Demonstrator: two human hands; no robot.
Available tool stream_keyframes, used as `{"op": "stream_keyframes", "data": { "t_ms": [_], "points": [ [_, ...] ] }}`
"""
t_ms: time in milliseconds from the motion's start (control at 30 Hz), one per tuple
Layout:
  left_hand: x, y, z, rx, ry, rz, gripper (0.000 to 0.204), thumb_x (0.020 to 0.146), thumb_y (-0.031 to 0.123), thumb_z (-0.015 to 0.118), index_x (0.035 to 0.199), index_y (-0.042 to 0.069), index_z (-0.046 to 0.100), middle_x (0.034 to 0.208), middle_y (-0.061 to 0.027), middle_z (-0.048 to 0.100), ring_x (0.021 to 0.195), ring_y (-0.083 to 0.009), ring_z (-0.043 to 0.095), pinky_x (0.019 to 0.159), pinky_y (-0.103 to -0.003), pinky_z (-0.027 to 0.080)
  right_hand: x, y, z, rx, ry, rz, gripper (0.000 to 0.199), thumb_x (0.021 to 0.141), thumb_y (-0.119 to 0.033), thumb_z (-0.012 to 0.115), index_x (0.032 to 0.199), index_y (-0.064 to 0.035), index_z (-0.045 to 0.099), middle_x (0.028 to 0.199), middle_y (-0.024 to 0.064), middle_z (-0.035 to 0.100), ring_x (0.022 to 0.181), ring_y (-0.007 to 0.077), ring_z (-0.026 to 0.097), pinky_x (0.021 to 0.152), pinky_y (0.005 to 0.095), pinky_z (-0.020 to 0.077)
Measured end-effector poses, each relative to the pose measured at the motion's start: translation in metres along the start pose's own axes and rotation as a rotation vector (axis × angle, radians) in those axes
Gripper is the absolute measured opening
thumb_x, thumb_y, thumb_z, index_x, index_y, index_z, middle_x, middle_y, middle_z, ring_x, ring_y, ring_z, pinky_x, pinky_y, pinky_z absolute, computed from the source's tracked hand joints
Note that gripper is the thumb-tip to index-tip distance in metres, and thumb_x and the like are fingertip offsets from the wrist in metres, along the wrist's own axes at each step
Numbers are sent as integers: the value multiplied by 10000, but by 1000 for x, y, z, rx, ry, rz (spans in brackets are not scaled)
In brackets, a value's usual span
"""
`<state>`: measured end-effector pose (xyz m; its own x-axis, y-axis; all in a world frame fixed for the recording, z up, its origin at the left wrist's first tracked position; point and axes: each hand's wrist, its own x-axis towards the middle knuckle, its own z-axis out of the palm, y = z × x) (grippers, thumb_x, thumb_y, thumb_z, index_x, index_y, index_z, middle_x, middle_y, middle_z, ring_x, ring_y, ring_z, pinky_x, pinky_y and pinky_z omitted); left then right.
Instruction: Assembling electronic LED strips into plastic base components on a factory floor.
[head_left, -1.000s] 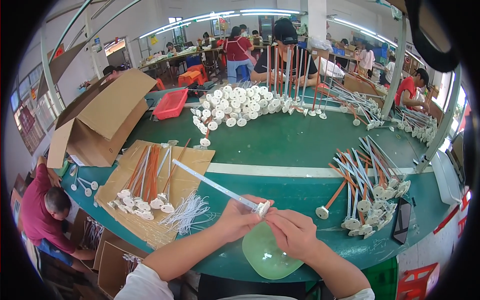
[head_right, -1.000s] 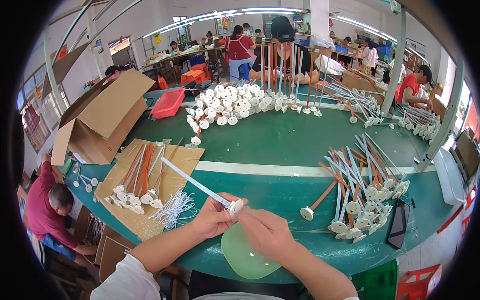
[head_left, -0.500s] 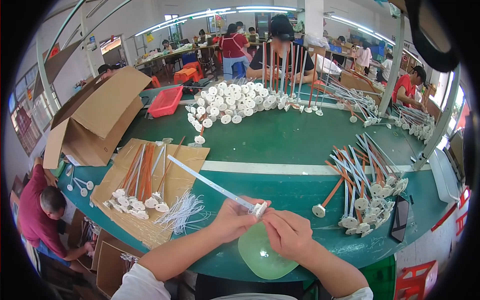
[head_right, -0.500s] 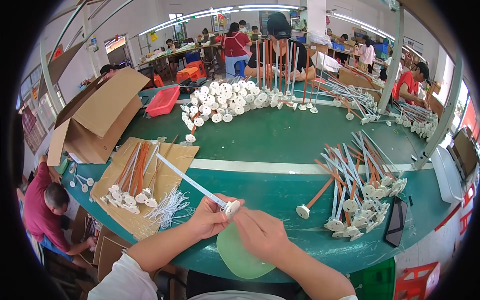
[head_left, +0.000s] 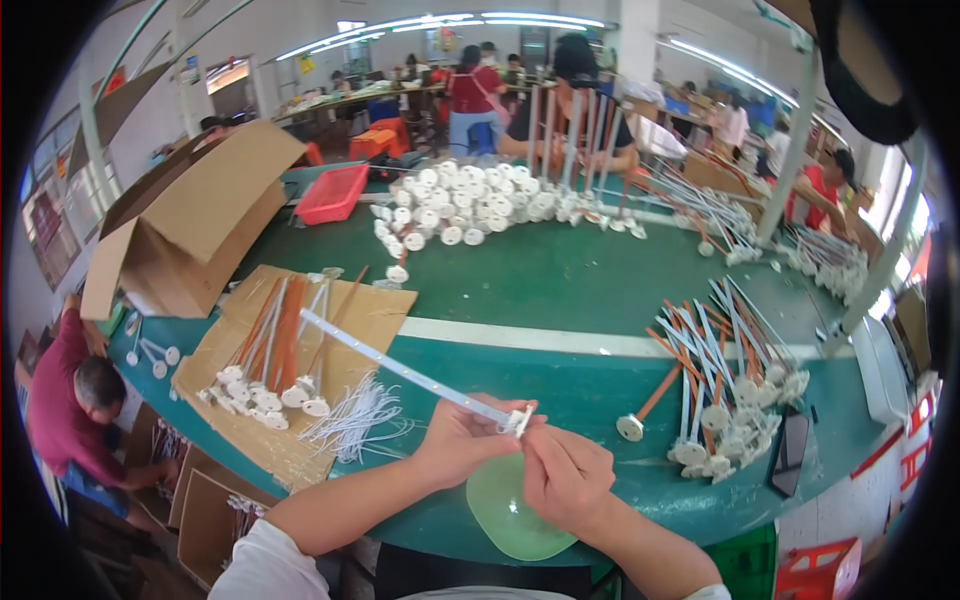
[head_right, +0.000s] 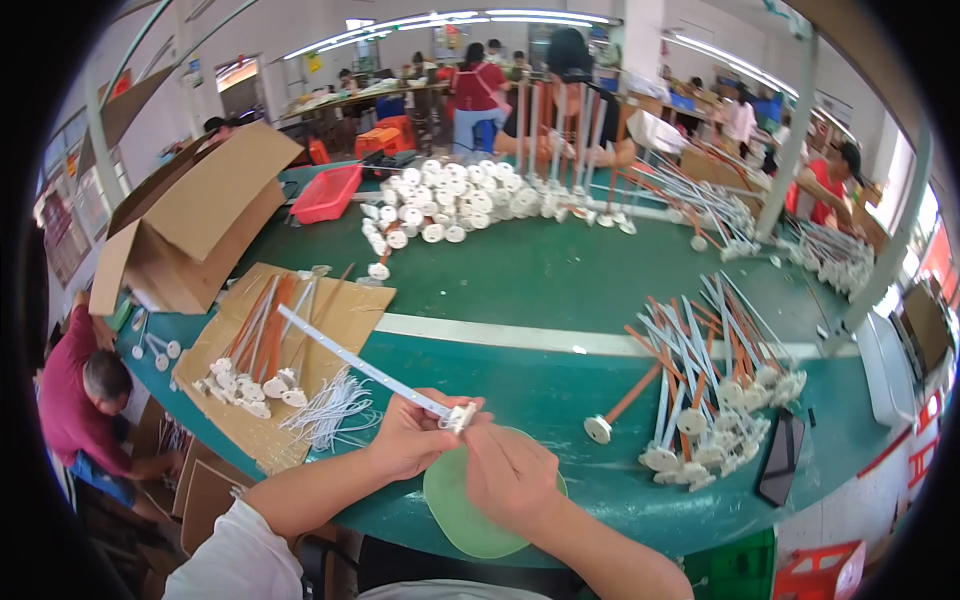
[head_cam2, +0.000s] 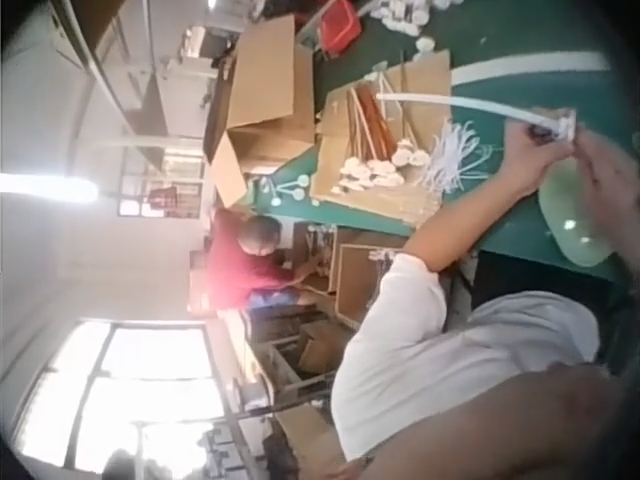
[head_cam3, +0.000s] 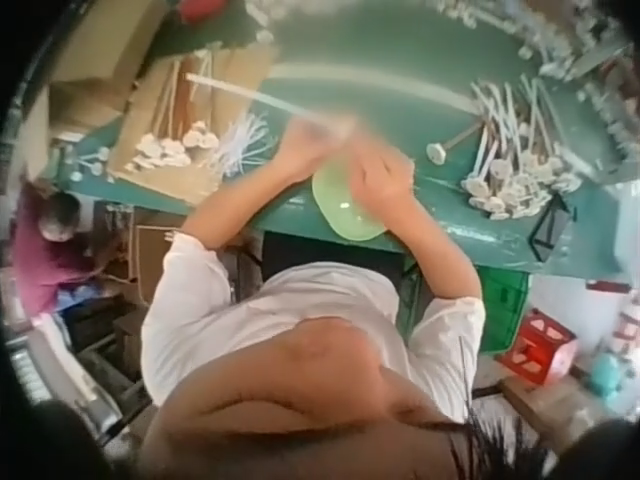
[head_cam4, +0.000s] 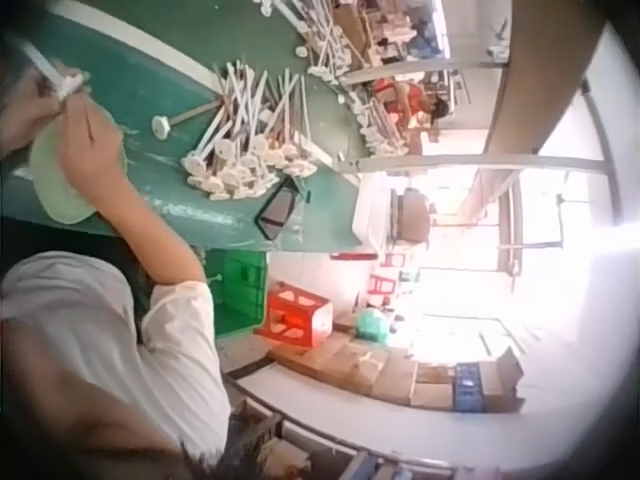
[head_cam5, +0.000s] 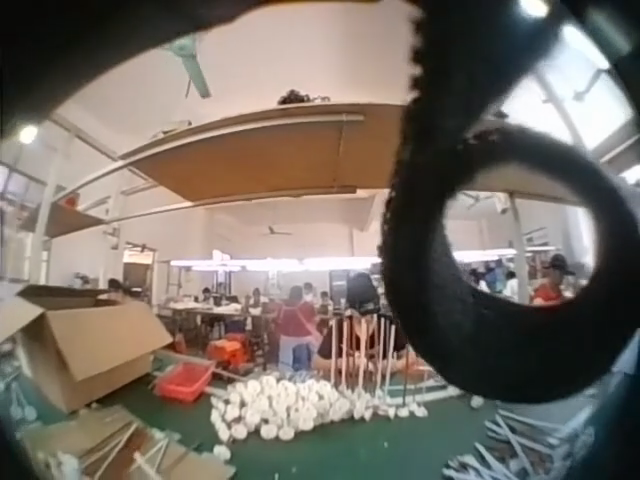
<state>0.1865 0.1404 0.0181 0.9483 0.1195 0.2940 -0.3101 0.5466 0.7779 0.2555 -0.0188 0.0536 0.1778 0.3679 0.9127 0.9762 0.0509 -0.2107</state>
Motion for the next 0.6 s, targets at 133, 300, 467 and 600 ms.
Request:
{"op": "stream_keyframes", "data": {
  "t_ms": [133,300,467,600],
  "points": [
    [17,21,12,548,46,-39,368,854,-14,720,1206,17,618,1218,-131,652,1114,-215,639,986,-377,521,-6,8,1,-69,-52,161,174,771,62,699,931,18,648,818,155,686,692,276,691,625,332,549],
    [32,95,4,730,88,-42,323,862,91,751,1144,-5,627,1026,-62,691,965,-129,661,854,-291,544,-4,11,-18,-20,-65,51,114,869,14,569,961,32,634,825,149,687,663,261,667,614,330,517],
    [-5,213,-54,1723,481,-59,302,805,329,746,869,38,696,701,-94,667,671,-146,652,624,-323,504,-8,12,-17,68,-122,192,71,817,65,524,853,53,584,784,180,656,643,291,636,581,335,510],
    [-72,264,-101,2190,549,-368,336,752,364,694,827,36,690,727,-166,667,665,-332,644,603,-392,512,-6,7,-18,87,-150,154,66,815,72,503,815,44,564,756,169,642,622,282,626,568,330,501]
  ]
}}
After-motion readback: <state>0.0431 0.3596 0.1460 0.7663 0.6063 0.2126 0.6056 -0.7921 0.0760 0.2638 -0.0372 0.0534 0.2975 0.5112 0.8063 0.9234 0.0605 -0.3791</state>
